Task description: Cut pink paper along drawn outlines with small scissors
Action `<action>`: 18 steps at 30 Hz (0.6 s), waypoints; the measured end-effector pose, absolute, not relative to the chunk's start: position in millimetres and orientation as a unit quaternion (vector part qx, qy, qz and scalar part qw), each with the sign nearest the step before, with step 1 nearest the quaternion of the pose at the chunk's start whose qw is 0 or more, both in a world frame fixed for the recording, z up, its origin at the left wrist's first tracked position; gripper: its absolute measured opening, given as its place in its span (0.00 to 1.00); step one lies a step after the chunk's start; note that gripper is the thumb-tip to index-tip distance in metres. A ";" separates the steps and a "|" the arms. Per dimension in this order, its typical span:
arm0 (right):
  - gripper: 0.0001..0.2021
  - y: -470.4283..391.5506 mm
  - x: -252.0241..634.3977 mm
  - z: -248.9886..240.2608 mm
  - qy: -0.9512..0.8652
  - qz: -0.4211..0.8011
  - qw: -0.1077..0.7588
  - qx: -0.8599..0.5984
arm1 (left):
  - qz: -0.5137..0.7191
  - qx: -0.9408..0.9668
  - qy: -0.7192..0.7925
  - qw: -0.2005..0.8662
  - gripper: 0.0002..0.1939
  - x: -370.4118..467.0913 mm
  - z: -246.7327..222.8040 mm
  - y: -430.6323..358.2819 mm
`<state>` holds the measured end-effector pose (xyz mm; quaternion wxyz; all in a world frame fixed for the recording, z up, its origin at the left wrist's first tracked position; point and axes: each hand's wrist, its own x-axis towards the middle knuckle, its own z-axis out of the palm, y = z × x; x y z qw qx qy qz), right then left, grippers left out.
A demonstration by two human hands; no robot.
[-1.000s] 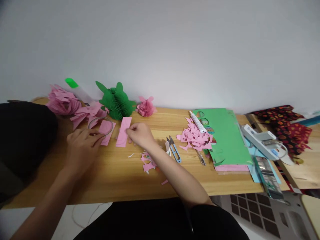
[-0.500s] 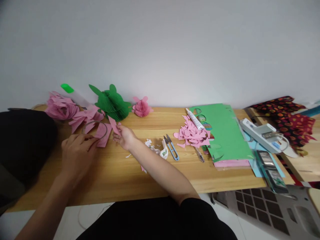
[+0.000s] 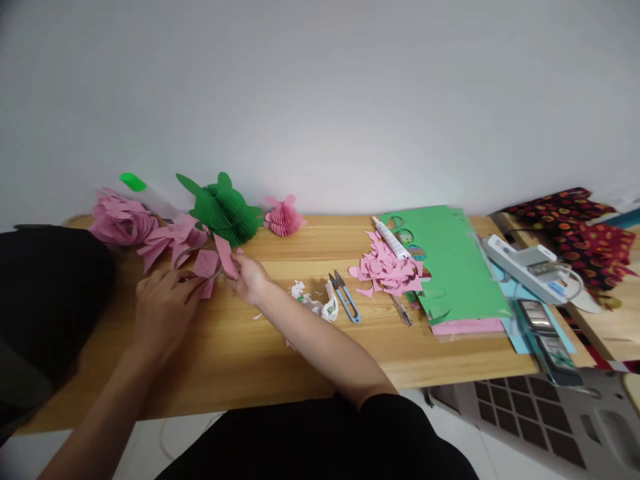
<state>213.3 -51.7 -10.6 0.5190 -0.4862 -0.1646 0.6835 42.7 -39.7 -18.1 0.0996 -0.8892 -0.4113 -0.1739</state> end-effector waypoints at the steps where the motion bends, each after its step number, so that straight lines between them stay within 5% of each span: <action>1: 0.10 -56.6 216.1 -10.3 -0.162 0.677 0.527 -0.488 | -0.173 -0.890 -0.414 0.088 0.13 43.3 -19.7 -38.6; 8: 0.10 -80.2 244.3 -11.7 -0.226 0.565 0.515 -0.603 | -0.164 -0.889 -0.423 0.063 0.10 47.0 -31.5 -33.2; 18: 0.06 -72.9 248.0 -3.0 -0.453 0.410 0.254 -0.750 | -0.180 -0.896 -0.405 0.015 0.12 38.2 -32.0 -32.6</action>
